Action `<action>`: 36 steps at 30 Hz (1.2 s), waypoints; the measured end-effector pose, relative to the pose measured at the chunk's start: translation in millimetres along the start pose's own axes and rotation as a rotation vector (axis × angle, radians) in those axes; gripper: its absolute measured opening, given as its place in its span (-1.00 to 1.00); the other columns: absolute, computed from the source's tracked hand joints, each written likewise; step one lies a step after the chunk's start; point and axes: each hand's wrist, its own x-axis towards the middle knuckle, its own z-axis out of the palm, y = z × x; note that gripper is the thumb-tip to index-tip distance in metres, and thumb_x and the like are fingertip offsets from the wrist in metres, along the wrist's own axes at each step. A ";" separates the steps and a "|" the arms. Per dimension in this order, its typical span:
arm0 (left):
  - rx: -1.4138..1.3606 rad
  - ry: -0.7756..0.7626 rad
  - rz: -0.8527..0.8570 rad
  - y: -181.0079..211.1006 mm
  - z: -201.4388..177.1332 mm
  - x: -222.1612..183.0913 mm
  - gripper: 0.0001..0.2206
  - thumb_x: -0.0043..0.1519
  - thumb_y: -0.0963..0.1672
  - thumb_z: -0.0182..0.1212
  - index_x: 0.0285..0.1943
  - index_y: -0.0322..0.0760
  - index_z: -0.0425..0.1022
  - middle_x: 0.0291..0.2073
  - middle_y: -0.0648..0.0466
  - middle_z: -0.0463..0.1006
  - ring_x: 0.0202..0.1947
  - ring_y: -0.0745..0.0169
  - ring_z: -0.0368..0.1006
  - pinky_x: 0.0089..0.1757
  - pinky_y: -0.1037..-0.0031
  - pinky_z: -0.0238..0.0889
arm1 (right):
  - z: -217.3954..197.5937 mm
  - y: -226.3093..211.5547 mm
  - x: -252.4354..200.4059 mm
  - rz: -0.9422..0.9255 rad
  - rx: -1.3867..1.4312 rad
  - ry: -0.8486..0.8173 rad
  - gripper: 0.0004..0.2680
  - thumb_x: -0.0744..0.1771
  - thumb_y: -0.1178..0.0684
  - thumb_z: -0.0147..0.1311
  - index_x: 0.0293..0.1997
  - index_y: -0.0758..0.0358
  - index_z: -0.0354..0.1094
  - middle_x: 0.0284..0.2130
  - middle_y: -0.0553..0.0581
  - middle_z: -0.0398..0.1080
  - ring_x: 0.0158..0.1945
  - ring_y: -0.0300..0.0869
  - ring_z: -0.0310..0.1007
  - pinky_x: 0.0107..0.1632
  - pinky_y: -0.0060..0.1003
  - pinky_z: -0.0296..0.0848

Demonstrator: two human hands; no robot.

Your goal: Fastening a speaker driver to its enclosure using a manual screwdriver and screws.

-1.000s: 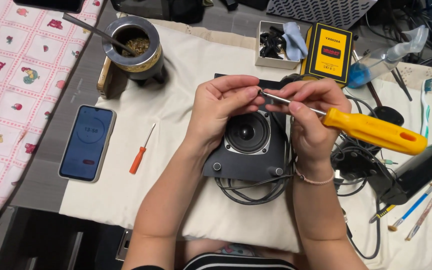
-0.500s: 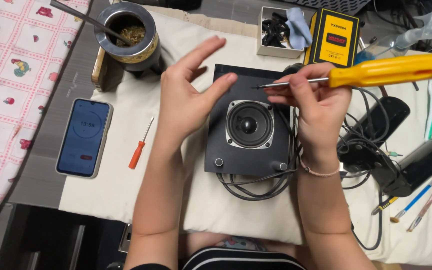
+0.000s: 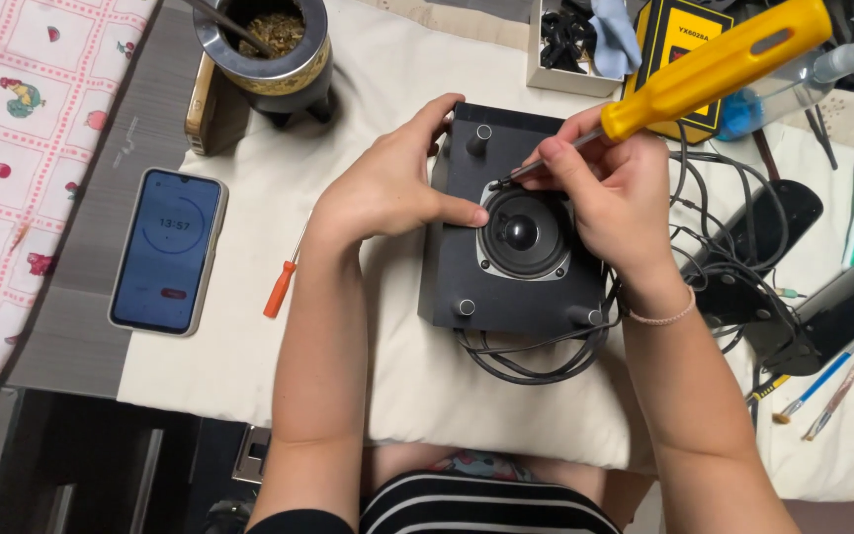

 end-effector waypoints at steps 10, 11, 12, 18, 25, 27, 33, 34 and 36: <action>-0.365 -0.179 0.158 -20.8 1.8 12.7 -0.24 0.10 -0.14 0.41 0.40 -0.01 -0.06 0.19 -0.03 0.34 -0.02 0.23 0.41 -0.07 0.49 0.42 | -2.7 3.5 -4.8 -0.056 0.135 0.101 -0.85 0.45 0.06 0.04 -0.13 0.28 0.16 -0.28 0.27 0.48 -0.24 0.01 0.64 -0.13 -0.25 0.75; -0.413 -0.196 0.187 -22.5 2.8 14.9 -0.30 0.13 -0.15 0.38 0.37 -0.04 -0.04 0.16 -0.02 0.31 -0.03 0.24 0.41 -0.08 0.50 0.42 | -3.7 3.9 -5.1 -0.026 0.197 0.148 -0.84 0.44 0.02 0.06 -0.12 0.23 0.14 -0.28 0.25 0.49 -0.28 0.02 0.65 -0.14 -0.21 0.76; -0.414 -0.198 0.186 -22.3 3.6 15.5 -0.30 0.13 -0.15 0.38 0.37 -0.04 -0.04 0.16 -0.02 0.31 -0.03 0.24 0.41 -0.08 0.50 0.42 | -3.3 4.2 -5.1 -0.024 0.197 0.149 -0.84 0.44 0.02 0.06 -0.12 0.23 0.14 -0.28 0.25 0.49 -0.28 0.02 0.65 -0.14 -0.21 0.76; -0.455 -0.189 0.085 -17.0 7.0 17.5 -0.24 0.07 -0.17 0.39 0.36 0.01 -0.08 0.13 -0.01 0.37 0.06 0.22 0.37 -0.03 0.46 0.45 | -3.3 4.7 -2.5 -0.029 0.225 0.190 -0.77 0.41 -0.09 0.09 -0.19 0.28 0.21 -0.29 0.23 0.48 -0.31 0.01 0.66 -0.29 -0.30 0.71; -0.466 -0.154 -0.021 -8.4 11.6 17.6 -0.22 0.01 -0.19 0.41 0.32 -0.02 -0.09 0.12 -0.03 0.35 -0.12 0.23 0.49 -0.10 0.50 0.45 | -1.5 -1.4 -2.5 -0.033 0.211 0.128 -0.81 0.43 -0.02 0.06 -0.14 0.26 0.15 -0.28 0.22 0.47 -0.32 0.00 0.63 -0.22 -0.26 0.74; -0.478 -0.155 -0.046 -7.2 13.9 17.8 -0.22 -0.01 -0.20 0.40 0.31 -0.05 -0.09 0.07 -0.02 0.38 -0.15 0.23 0.50 -0.12 0.50 0.45 | -0.7 -1.2 -3.6 -0.041 0.173 0.101 -0.82 0.44 0.00 0.04 -0.13 0.27 0.14 -0.28 0.23 0.46 -0.30 0.00 0.62 -0.16 -0.24 0.75; -0.465 -0.175 0.024 -12.9 12.9 19.0 -0.22 0.01 -0.16 0.40 0.33 -0.07 -0.11 0.09 -0.03 0.39 -0.02 0.22 0.45 -0.01 0.50 0.40 | 1.6 3.2 -3.8 -0.104 0.069 -0.001 -0.84 0.46 0.03 -0.01 -0.11 0.29 0.14 -0.29 0.28 0.45 -0.30 -0.09 0.55 -0.16 -0.35 0.63; -0.478 -0.182 0.031 -13.4 13.3 18.9 -0.22 0.02 -0.17 0.40 0.33 -0.07 -0.12 0.08 -0.03 0.40 -0.04 0.23 0.46 -0.02 0.50 0.41 | 2.6 1.5 -4.5 -0.118 0.012 -0.013 -0.83 0.46 0.00 0.00 -0.13 0.29 0.17 -0.30 0.24 0.46 -0.27 -0.13 0.56 -0.12 -0.37 0.61; -0.491 -0.192 0.037 -13.9 13.6 18.9 -0.23 0.04 -0.17 0.40 0.33 -0.07 -0.12 0.08 -0.03 0.41 -0.07 0.24 0.47 -0.04 0.50 0.42 | 4.3 -1.4 -5.9 -0.130 -0.046 -0.022 -0.81 0.45 -0.02 0.01 -0.16 0.29 0.19 -0.31 0.20 0.47 -0.25 -0.16 0.56 -0.09 -0.39 0.58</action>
